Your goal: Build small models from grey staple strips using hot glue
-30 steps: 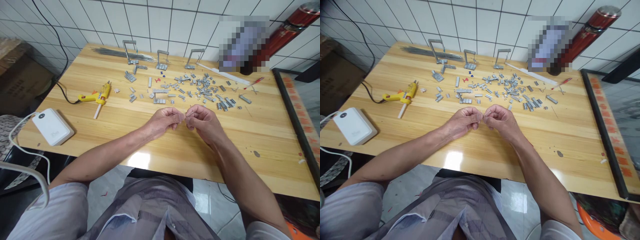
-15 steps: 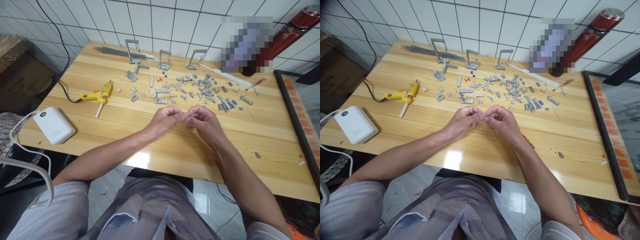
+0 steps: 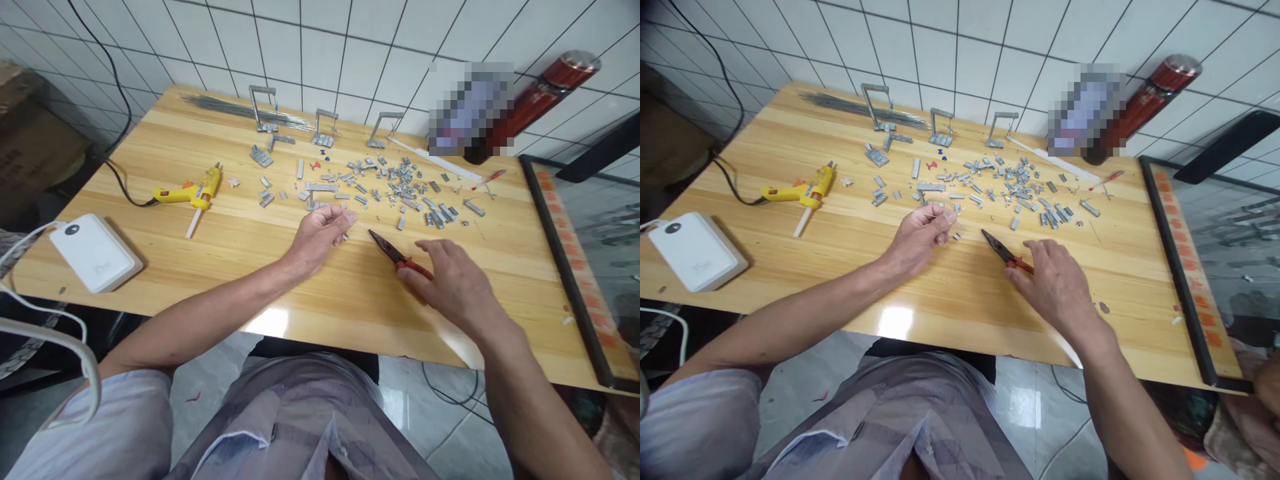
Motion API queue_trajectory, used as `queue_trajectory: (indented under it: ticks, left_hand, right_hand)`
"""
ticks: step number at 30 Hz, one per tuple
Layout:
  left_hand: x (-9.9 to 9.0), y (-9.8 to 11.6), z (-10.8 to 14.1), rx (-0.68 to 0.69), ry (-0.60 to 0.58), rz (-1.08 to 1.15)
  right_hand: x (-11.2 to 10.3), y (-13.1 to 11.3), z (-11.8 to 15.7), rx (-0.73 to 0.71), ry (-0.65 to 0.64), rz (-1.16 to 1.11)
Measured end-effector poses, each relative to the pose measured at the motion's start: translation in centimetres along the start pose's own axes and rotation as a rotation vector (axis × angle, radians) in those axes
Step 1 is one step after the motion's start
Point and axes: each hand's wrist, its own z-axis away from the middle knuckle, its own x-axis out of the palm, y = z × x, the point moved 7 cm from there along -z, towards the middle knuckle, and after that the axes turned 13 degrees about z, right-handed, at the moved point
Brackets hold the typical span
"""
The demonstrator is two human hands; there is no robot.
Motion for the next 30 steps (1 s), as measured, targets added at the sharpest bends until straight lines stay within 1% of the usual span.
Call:
queue_trajectory:
  ticks: [3, 4, 6, 9, 11, 13, 14, 16, 17, 18, 20, 24, 27, 30]
  left_hand:
    - [0.1, 0.2, 0.1, 0.012, 0.004, 0.017]
    - [0.1, 0.2, 0.0, 0.012, 0.006, 0.021]
    - [0.1, 0.3, 0.0, 0.012, 0.012, 0.022]
    - [0.0, 0.5, 0.0, 0.014, 0.024, 0.030]
    - [0.1, 0.7, 0.0, 0.014, 0.026, 0.052]
    - [0.1, 0.8, -0.1, 0.011, 0.019, 0.082]
    - [0.1, 0.9, -0.1, 0.010, 0.016, 0.097]
    - [0.2, 1.0, -0.1, 0.010, 0.014, 0.121]
    - [0.2, 1.1, -0.1, 0.010, 0.016, 0.128]
    - [0.1, 1.1, -0.2, 0.012, 0.020, 0.132]
    - [0.0, 1.3, -0.3, 0.024, 0.035, 0.134]
    - [-0.4, 2.3, -0.7, 0.094, 0.060, 0.097]
    - [-0.7, 3.2, -0.9, 0.162, 0.079, 0.046]
    - [-0.8, 3.6, -1.0, 0.199, 0.098, 0.038]
  right_hand:
    - [2.6, -0.2, 2.8, -0.038, -0.049, 0.146]
    - [3.2, -0.3, 3.4, -0.041, -0.043, 0.168]
    - [4.0, -0.6, 3.9, -0.039, -0.015, 0.184]
    - [4.1, -0.4, 3.8, 0.013, 0.028, 0.108]
    - [3.5, 0.3, 3.7, 0.075, 0.047, -0.039]
    - [2.5, 1.2, 3.6, 0.136, 0.067, -0.313]
    - [1.8, 1.5, 3.6, 0.159, 0.079, -0.501]
    - [0.8, 1.2, 3.3, 0.161, 0.037, -0.849]
    - [0.4, 0.5, 2.9, 0.132, -0.028, -0.926]
    - [0.3, -0.3, 2.6, 0.121, -0.108, -0.950]
    - [0.3, -2.0, 1.7, 0.112, -0.232, -0.928]
    - [0.9, -4.9, -0.2, 0.014, -0.316, -0.845]
    - [1.6, -6.0, -0.7, -0.059, -0.353, -0.835]
    - [1.9, -6.4, -0.6, -0.101, -0.386, -0.817]
